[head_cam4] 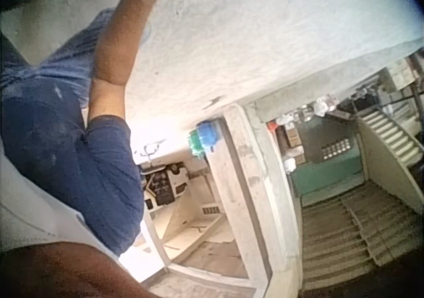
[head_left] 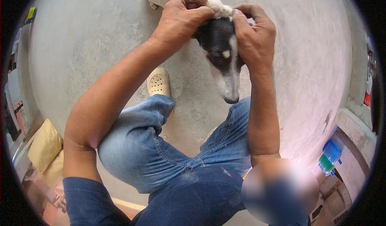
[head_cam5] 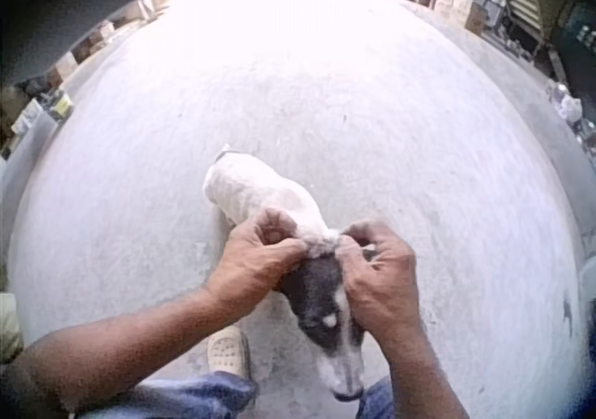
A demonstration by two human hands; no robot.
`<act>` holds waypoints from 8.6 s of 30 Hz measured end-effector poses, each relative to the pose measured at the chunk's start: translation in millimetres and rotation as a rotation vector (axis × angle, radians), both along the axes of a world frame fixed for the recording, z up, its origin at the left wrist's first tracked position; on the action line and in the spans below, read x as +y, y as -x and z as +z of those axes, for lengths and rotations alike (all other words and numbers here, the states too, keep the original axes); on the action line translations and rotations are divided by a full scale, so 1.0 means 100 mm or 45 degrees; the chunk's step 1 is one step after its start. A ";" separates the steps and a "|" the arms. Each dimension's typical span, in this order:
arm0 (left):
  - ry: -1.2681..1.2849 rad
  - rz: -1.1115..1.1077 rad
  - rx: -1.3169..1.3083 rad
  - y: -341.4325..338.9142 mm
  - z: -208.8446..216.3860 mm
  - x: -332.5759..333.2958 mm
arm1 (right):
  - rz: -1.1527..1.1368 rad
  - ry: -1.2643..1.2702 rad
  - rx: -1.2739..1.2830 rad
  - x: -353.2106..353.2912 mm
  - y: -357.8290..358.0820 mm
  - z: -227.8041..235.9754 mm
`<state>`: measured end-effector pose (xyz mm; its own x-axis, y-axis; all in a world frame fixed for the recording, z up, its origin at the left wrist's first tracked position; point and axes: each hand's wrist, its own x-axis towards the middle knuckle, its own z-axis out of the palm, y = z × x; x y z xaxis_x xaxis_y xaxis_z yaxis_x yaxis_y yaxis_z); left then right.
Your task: The recorder inspects a small dog's head and ears while kneeling in a workshop environment.
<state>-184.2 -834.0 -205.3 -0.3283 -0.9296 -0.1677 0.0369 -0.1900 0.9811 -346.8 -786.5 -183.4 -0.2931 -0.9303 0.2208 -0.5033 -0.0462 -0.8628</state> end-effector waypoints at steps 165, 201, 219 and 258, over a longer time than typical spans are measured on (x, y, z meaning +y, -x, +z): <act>-0.084 -0.141 -0.027 -0.05 -0.20 -0.12 | 0.603 -0.456 -0.495 -0.31 0.42 -0.47; 0.580 -0.626 -0.809 -0.05 0.17 -0.28 | 0.528 -0.349 -0.517 -0.15 0.29 -0.41; -0.061 -0.652 -0.457 -0.07 0.22 -0.30 | 0.566 -0.314 -0.517 -0.12 0.34 -0.35; -0.134 -0.518 -0.259 0.01 0.08 -0.26 | 0.179 -0.571 -0.317 -0.09 0.16 0.12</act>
<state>-184.8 -860.5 -197.8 -0.6135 -0.7064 -0.3529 -0.2525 -0.2479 0.9353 -363.1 -795.2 -171.9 -0.1512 -0.9515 -0.2681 -0.2961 0.3023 -0.9061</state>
